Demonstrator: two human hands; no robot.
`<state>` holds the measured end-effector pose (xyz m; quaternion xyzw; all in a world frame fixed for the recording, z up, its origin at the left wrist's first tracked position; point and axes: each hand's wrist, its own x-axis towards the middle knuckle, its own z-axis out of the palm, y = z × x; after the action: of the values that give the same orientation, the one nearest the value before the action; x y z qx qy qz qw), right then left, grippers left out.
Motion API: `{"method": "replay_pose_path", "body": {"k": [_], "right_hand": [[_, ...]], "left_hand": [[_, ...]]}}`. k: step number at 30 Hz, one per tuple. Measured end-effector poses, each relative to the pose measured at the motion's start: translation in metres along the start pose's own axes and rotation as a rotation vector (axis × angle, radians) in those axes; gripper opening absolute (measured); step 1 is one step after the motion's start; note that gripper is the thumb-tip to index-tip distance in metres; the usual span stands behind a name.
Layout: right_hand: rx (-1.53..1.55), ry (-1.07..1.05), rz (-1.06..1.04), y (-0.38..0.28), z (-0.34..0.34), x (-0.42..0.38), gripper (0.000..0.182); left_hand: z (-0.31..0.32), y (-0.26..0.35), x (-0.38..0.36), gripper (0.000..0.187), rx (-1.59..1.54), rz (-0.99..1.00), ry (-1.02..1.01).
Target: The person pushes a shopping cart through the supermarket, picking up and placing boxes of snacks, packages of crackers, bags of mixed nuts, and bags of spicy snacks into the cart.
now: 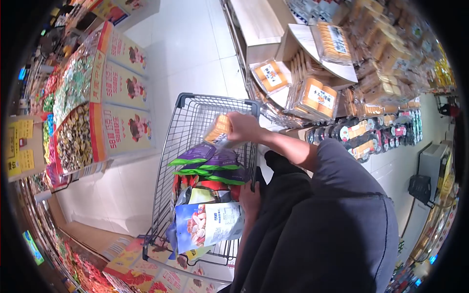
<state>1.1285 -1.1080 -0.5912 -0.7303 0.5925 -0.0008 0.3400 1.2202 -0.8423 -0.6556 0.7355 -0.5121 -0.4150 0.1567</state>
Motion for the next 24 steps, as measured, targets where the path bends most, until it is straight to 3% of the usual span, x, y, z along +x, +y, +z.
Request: {"method": "replay_pose_path", "body": {"k": [3,6,8,9,11,13,16,20,24], "right_hand": [[0.528,0.143,0.111,0.014,-0.076,-0.033,0.071],[1.069,0.557,-0.063,0.059,-0.127,-0.056,0.056],[1.245,0.812,0.046,0.060,-0.181,-0.093,0.044],[1.393,0.841,0.054,0.082,-0.198,-0.102,0.039],[1.608,0.944,-0.042,0.091,-0.239,-0.130,0.031],[1.695,1.056,-0.019,0.136,-0.265,-0.131,0.041],[1.820,1.064,0.052,0.197,-0.297,-0.127,0.041],[1.792,1.013,0.108,0.224,-0.300,-0.122,0.038],[1.900,0.833,0.136,0.262,-0.287,-0.100,0.033]], "left_hand": [[-0.002,0.004,0.009,0.044,0.019,0.015,-0.002],[-0.002,0.004,0.020,0.041,0.025,0.042,0.014],[-0.012,0.021,0.022,0.039,-0.022,-0.012,0.024],[-0.012,0.022,0.024,0.036,-0.015,0.007,0.041],[-0.003,0.010,0.029,0.037,0.005,0.067,0.075],[0.001,0.007,0.037,0.040,0.073,0.132,0.119],[-0.007,0.025,0.039,0.042,0.067,0.114,0.126],[-0.016,0.052,0.047,0.044,0.125,0.017,0.132],[-0.019,0.060,0.059,0.047,0.132,0.053,0.192]]}}
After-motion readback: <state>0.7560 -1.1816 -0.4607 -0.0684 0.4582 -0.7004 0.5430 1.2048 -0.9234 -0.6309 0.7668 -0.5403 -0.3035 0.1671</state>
